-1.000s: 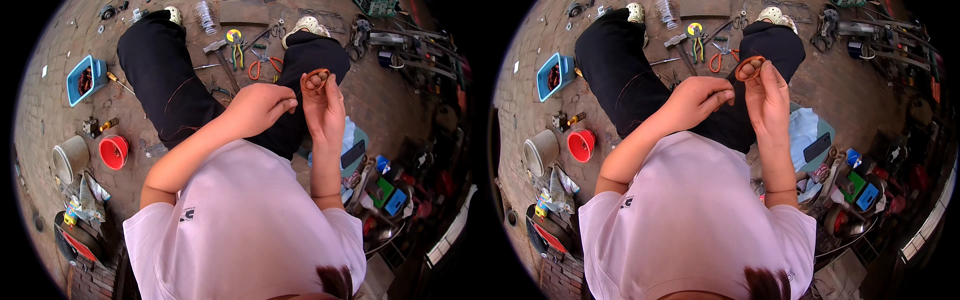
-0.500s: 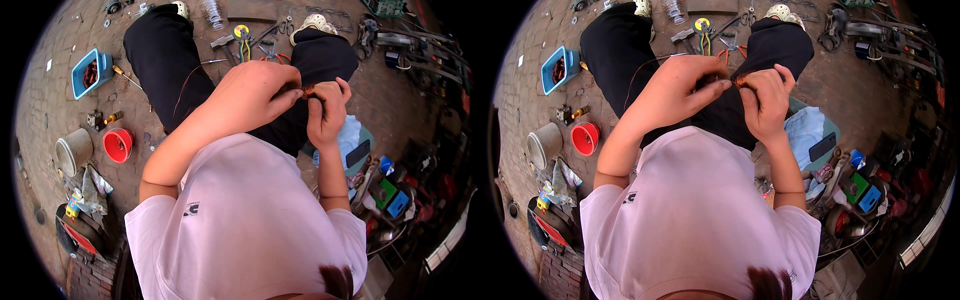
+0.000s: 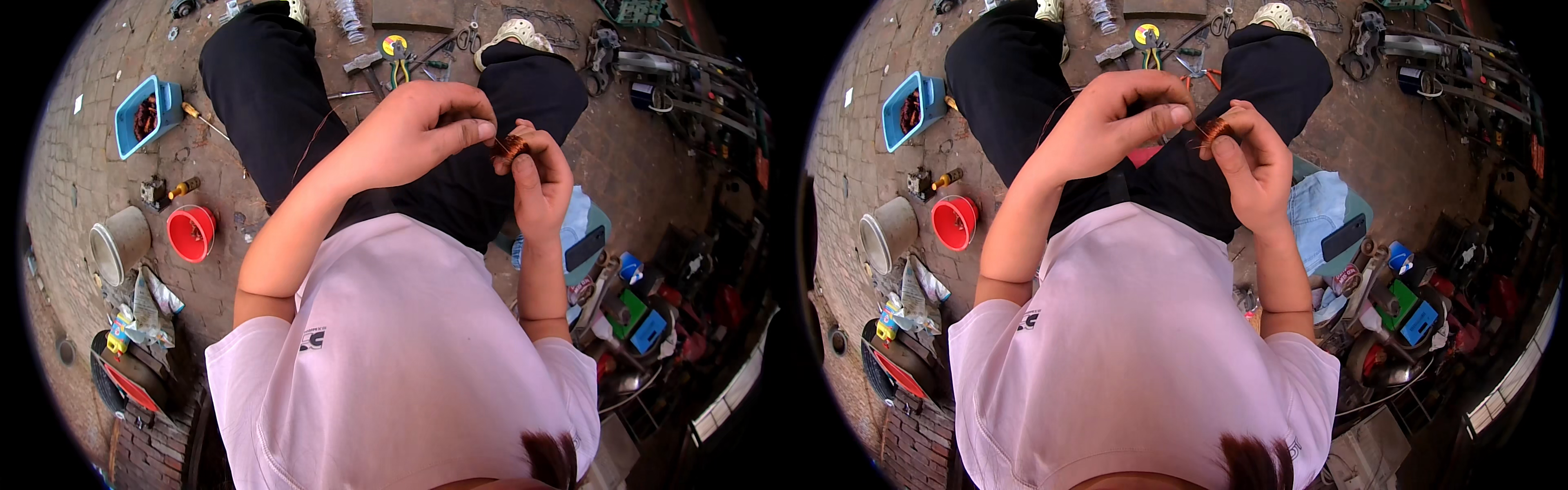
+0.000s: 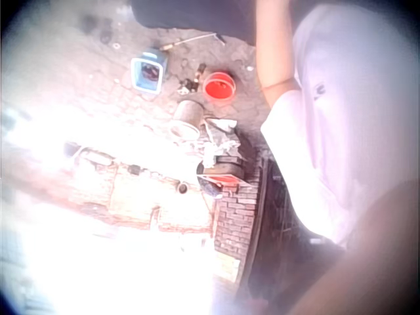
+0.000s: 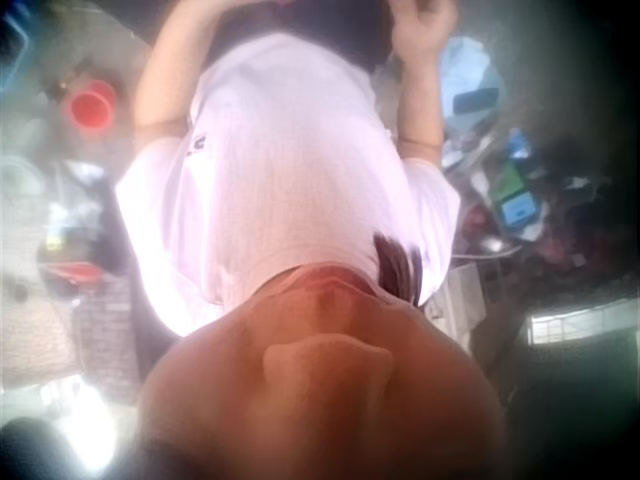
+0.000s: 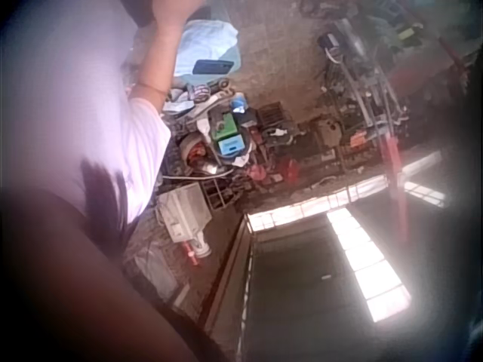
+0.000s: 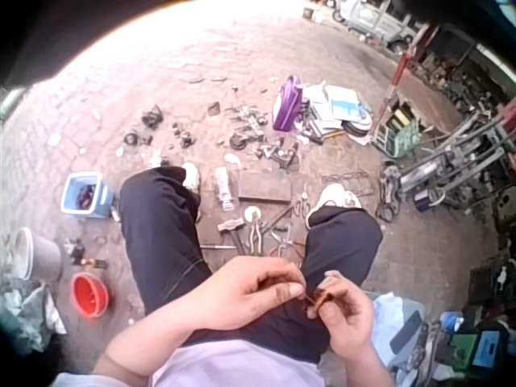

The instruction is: The person sits and repeatedly winds a thin copper wire around their fingers to form a small coil. They adjust the coil and continue winding the wire by hand throughout the clip.

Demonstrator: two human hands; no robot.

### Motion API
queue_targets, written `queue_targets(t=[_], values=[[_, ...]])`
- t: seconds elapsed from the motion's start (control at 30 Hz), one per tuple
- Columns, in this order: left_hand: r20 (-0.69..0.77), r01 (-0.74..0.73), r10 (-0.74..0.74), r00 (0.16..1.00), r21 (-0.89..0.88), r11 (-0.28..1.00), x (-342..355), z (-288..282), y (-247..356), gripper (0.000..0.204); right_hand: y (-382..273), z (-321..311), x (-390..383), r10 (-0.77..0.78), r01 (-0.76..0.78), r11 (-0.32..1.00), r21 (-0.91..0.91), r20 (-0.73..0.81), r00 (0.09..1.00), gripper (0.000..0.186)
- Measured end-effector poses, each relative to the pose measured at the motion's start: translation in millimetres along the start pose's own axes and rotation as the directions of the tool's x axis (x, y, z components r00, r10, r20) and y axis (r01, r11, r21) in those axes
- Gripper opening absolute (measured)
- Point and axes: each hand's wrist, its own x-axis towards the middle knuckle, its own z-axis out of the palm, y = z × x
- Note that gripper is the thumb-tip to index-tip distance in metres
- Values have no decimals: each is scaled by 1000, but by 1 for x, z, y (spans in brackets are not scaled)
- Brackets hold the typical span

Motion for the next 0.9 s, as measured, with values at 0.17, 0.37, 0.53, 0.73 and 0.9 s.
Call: queue_targets(t=[0.17,0.37,0.53,0.73,0.9], values=[[-69,25,-15,998,143,989,-6,-1,14,16,-7,8,-4,223,-212,972,97,-119,967,13],[-145,-21,38,989,115,993,-4,4,15,14,0,7,-5,99,-117,982,-146,-124,987,12],[-84,17,1,997,212,977,1,4,24,15,-13,14,-1,301,-282,953,115,-223,927,15],[-83,-136,171,982,323,937,5,7,14,14,-6,7,-3,360,-327,923,203,-153,920,21],[-120,-150,197,973,319,936,8,3,14,12,-11,7,1,303,-283,937,207,-76,950,36]])
